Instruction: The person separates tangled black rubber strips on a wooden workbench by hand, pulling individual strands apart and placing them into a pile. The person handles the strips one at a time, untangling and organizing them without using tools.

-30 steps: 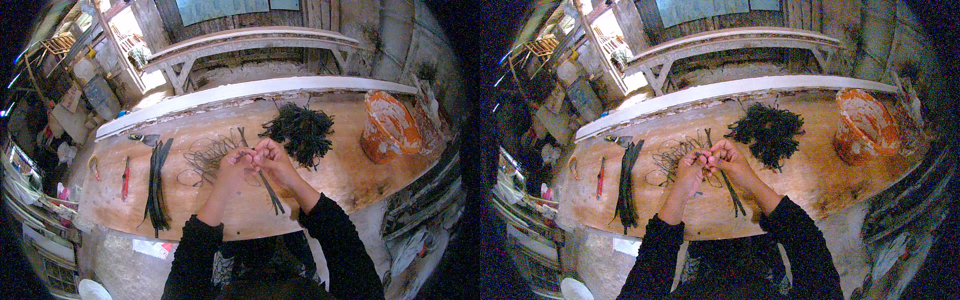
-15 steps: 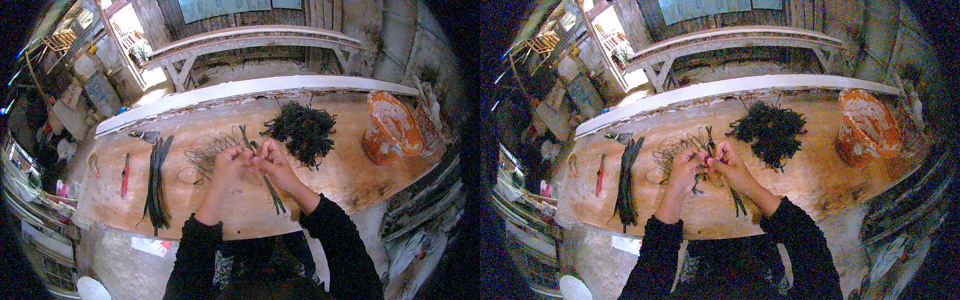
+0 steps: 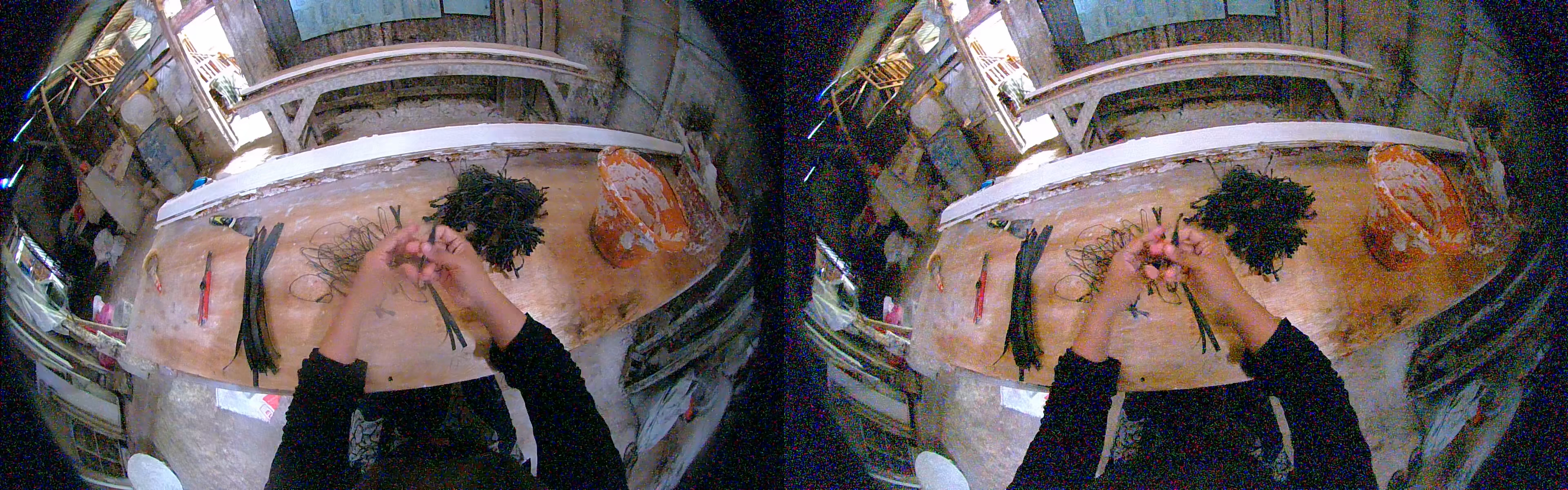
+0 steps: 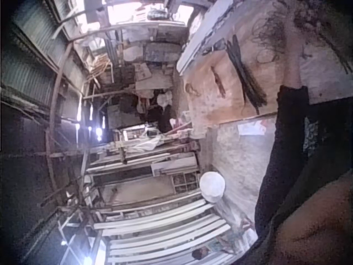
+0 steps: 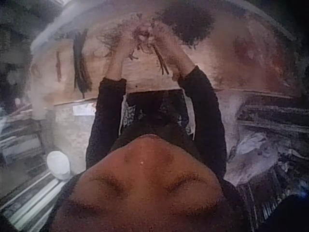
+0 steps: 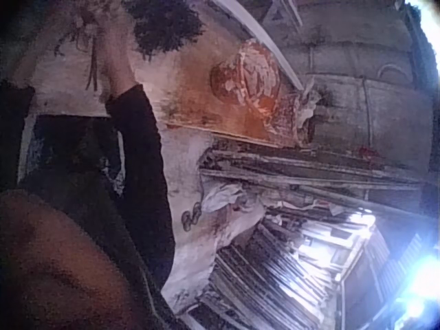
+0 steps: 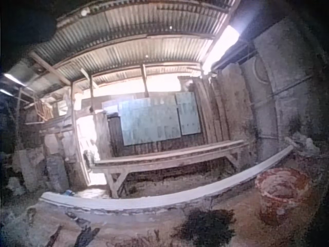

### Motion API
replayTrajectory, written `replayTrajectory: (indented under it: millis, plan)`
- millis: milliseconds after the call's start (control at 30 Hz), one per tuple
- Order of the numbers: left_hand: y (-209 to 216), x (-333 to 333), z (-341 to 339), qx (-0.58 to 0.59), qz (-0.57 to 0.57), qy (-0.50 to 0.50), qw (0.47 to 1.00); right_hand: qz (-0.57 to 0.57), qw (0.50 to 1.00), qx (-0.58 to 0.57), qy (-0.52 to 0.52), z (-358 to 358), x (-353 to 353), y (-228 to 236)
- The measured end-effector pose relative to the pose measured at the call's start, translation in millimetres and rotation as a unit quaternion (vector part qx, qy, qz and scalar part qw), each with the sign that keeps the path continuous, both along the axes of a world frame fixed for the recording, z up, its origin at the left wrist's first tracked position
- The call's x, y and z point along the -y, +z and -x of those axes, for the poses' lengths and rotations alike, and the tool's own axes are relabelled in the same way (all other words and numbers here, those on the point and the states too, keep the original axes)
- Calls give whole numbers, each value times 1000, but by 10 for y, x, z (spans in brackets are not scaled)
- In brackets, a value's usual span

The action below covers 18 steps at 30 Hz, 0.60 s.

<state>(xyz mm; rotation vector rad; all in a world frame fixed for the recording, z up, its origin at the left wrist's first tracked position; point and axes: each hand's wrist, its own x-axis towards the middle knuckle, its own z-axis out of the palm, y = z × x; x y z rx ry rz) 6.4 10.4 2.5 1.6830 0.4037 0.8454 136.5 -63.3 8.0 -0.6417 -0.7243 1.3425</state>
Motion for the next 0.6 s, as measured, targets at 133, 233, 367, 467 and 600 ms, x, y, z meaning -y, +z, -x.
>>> replayTrajectory:
  millis: [133,233,367,467,600]
  plan:
    - [-1,44,-5,-112,19,-37,993,20,995,-88,-34,-87,-22,79]
    - [-82,-4,-11,-61,-43,12,997,16,997,-58,-48,-150,-54,-8]
    - [20,20,-27,39,106,46,993,13,990,39,-135,-235,-116,-106]
    - [-13,-47,62,68,140,55,986,7,987,52,-152,-166,-101,-7]
    - [-133,-146,57,49,150,135,978,-44,990,41,-131,-139,-23,85]
